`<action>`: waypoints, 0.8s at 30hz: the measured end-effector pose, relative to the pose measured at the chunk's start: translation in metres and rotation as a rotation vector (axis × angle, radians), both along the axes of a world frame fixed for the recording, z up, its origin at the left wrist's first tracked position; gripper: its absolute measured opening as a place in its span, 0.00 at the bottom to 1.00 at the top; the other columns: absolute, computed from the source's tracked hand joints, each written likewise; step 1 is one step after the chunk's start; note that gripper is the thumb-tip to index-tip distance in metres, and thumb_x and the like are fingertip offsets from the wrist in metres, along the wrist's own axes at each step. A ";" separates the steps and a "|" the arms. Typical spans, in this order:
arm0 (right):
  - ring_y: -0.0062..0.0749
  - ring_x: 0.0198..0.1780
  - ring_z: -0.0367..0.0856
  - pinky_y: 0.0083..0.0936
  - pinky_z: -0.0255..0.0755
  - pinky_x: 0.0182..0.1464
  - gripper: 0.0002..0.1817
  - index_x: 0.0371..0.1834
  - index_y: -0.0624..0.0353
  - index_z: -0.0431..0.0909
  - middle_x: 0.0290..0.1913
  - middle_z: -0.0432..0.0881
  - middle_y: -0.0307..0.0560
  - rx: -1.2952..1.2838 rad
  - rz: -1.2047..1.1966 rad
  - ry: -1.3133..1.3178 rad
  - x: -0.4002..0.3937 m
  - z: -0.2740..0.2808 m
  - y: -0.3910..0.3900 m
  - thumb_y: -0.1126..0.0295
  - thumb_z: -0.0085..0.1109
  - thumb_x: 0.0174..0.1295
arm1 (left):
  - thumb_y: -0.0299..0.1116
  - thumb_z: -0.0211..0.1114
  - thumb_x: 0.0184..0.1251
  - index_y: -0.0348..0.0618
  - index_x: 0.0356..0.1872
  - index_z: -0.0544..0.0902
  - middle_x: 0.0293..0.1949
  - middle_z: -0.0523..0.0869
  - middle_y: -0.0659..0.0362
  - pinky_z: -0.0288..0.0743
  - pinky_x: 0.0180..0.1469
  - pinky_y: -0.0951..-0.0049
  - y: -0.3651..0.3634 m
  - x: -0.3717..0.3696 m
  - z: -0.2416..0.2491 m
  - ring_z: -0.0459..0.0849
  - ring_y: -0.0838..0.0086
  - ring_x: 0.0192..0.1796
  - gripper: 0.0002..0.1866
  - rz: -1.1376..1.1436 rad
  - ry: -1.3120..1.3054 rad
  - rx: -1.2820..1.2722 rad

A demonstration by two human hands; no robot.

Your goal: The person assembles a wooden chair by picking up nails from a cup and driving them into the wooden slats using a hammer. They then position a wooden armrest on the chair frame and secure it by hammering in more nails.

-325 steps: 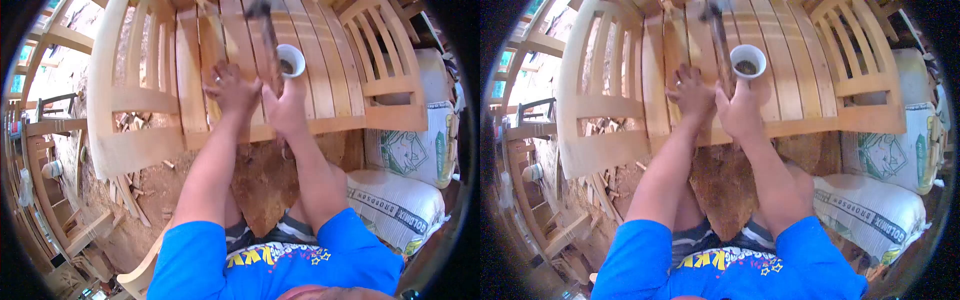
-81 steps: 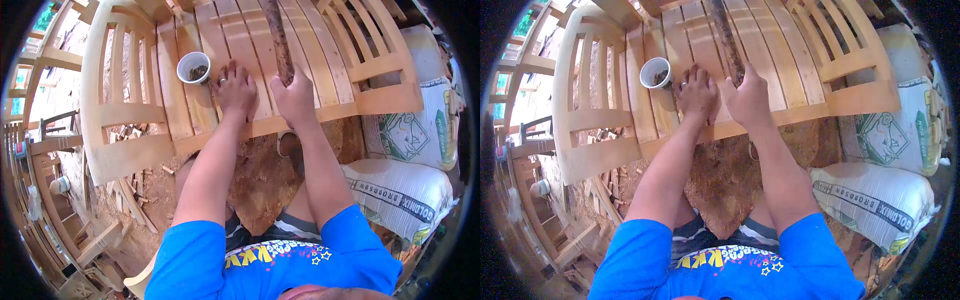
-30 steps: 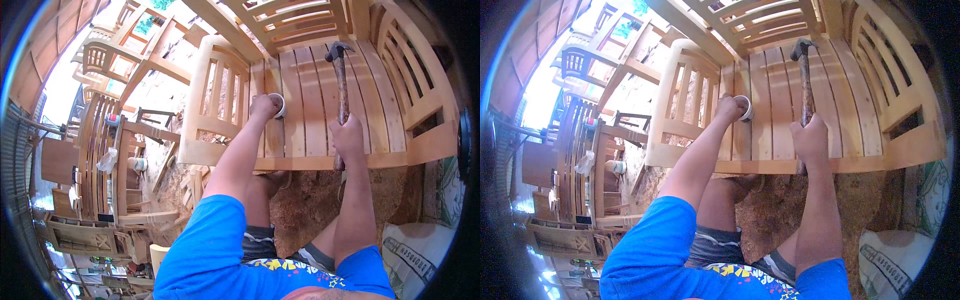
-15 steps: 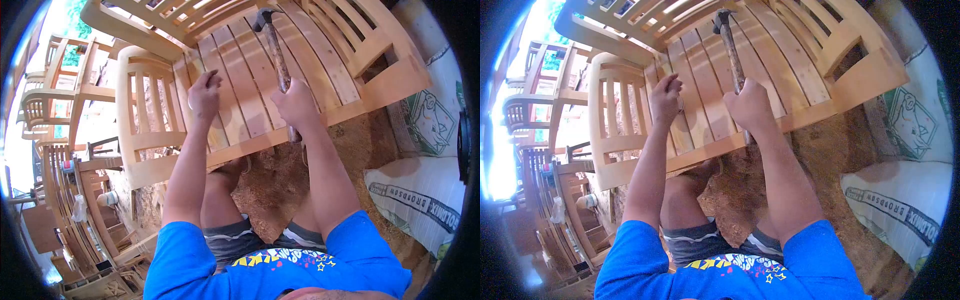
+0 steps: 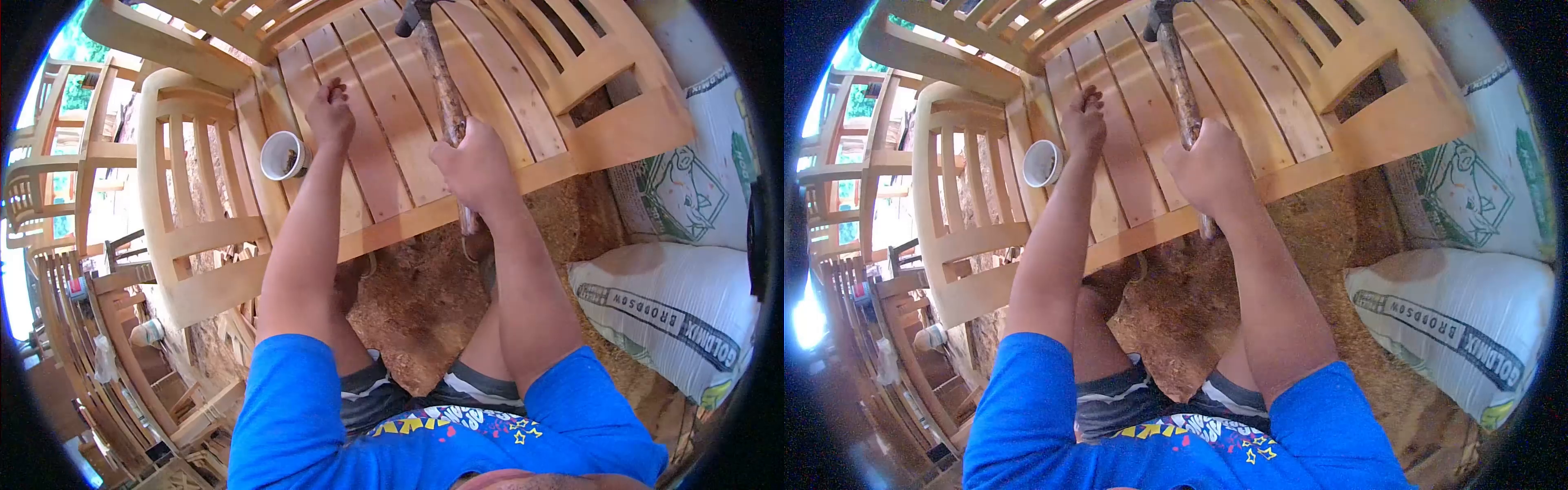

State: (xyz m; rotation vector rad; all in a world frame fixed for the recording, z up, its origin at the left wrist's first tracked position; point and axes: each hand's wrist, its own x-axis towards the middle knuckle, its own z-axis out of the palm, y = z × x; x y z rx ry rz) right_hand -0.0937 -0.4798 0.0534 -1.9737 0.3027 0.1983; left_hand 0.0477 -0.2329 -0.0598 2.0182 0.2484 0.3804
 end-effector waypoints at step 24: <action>0.44 0.29 0.82 0.42 0.76 0.38 0.15 0.31 0.63 0.72 0.26 0.79 0.53 -0.001 0.055 0.078 -0.011 -0.001 0.009 0.64 0.65 0.58 | 0.47 0.69 0.69 0.61 0.51 0.92 0.51 0.93 0.58 0.81 0.60 0.60 -0.037 0.006 -0.023 0.88 0.60 0.57 0.13 -0.080 0.015 0.454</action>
